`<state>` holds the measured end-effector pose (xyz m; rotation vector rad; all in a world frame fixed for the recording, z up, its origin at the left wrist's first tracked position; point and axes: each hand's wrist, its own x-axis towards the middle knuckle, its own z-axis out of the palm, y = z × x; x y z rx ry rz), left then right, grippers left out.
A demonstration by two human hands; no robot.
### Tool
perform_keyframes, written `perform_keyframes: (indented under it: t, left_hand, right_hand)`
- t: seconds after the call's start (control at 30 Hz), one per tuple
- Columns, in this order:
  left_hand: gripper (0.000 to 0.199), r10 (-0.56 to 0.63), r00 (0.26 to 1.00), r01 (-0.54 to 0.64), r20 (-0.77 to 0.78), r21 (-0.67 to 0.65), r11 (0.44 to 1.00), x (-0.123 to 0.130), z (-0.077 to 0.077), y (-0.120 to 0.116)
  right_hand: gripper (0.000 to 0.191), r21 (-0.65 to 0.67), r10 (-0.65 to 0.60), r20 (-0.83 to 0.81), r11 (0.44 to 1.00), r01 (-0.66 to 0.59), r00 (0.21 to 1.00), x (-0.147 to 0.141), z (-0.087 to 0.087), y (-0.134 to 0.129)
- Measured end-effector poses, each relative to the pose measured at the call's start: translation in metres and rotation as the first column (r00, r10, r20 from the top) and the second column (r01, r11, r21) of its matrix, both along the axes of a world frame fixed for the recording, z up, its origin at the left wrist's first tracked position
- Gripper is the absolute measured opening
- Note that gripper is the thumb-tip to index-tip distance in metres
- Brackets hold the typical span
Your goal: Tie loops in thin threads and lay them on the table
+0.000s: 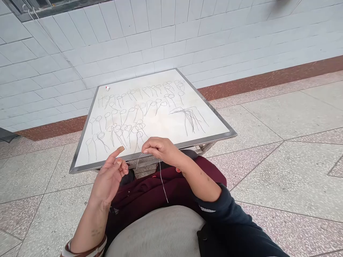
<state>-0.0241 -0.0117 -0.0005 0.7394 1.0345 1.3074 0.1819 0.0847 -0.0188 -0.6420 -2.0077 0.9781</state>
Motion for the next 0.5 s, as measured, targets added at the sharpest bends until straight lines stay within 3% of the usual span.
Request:
perform_keyframes:
  t: [0.13,0.33,0.5]
  left_hand:
    - [0.046,-0.184,0.983,0.183,-0.002,-0.058,0.981,0.019,-0.004,0.001]
    - [0.050,-0.230,0.961,0.245,0.154,-0.083,0.966,0.024,-0.012,0.001]
    - [0.056,-0.268,0.949,0.286,0.166,-0.100,0.953,0.021,-0.010,-0.001]
  right_hand:
    - [0.015,0.033,0.081,-0.005,0.996,-0.081,0.997,-0.012,-0.003,-0.007]
    - [0.021,0.064,0.197,0.020,0.978,-0.198,0.980,-0.012,-0.008,-0.007]
    - [0.023,0.105,0.289,0.000,0.952,-0.288,0.957,-0.009,-0.008,-0.009]
